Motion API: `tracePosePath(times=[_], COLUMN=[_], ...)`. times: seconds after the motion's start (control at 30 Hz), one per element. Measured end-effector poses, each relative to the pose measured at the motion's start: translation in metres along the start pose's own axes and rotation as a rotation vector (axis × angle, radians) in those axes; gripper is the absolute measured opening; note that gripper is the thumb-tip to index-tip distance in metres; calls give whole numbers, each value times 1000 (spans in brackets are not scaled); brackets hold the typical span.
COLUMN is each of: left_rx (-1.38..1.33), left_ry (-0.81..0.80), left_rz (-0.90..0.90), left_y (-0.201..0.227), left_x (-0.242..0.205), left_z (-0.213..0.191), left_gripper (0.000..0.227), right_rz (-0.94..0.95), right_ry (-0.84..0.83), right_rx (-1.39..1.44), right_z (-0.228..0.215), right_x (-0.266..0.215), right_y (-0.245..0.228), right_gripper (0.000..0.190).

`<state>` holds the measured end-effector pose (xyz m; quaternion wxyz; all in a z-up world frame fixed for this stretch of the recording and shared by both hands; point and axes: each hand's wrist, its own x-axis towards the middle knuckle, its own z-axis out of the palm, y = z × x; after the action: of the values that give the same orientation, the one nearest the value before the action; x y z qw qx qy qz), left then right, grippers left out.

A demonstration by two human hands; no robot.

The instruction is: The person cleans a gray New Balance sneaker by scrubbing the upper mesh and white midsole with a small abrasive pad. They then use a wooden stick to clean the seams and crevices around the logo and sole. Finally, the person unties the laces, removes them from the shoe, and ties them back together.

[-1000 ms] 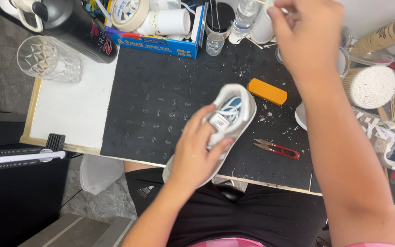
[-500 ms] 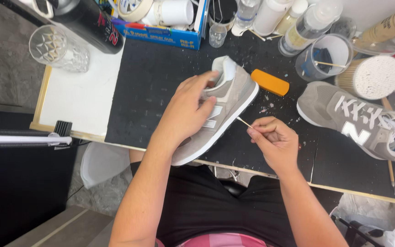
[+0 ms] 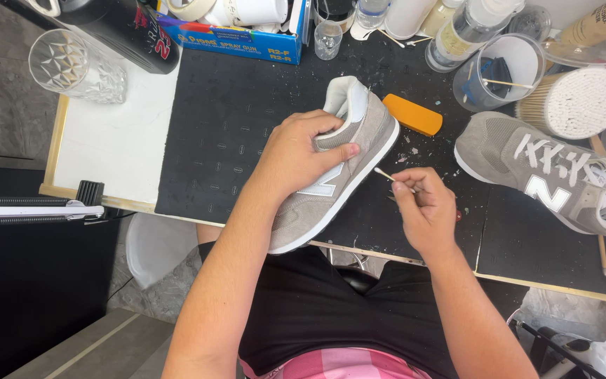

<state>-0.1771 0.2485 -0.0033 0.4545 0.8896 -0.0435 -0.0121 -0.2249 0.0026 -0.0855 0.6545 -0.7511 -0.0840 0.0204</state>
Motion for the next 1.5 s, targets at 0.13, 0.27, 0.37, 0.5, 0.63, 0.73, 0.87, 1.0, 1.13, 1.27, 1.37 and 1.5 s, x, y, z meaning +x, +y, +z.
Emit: tracePosePath(times=[0.13, 0.27, 0.37, 0.5, 0.63, 0.73, 0.87, 1.0, 1.13, 1.27, 1.37, 1.5], left_rx=[32, -70, -159, -181, -200, -148, -171, -175, -182, -190, -172, -184], left_ry=[12, -53, -88, -93, -93, -61, -76, -80, -109, -89, -84, -96], left_rz=[44, 12, -61, -68, -72, 29, -24, -39, -97, -60, -61, -66], left_y=[0, -4, -7, -9, -12, -14, -13, -11, -11, -12, -13, -14], left_x=[3, 8, 10, 11, 11, 11, 10, 11, 11, 11, 11, 12], left_z=[3, -1, -2, -1, -1, 1, 0, -1, 0, 0, 2, 1], left_gripper=[37, 33, 31, 30, 29, 28, 28, 28, 28, 27, 28, 28], right_rz=[-3, -114, -124, -146, -218, -217, -209, -231, -210, -253, -205, -223], right_ry=[-5, 11, 18, 11, -28, -3, 12, -17, 39, -33, -3, -60], right_rx=[-226, -310, -322, -354, -410, -429, -443, -434, -452, -464, -466, -473], right_z=[9, 13, 14, 16, 21, 22, 23, 23, 24, 26, 24, 27], right_x=[5, 16, 22, 24, 19, 21, 23, 21, 24, 18, 22, 18], right_y=[-10, -18, -20, -22, -28, -28, -26, -29, -28, -32, -33, -39], right_gripper=[6, 9, 10, 10, 9, 7, 7, 7, 6, 6, 7, 7])
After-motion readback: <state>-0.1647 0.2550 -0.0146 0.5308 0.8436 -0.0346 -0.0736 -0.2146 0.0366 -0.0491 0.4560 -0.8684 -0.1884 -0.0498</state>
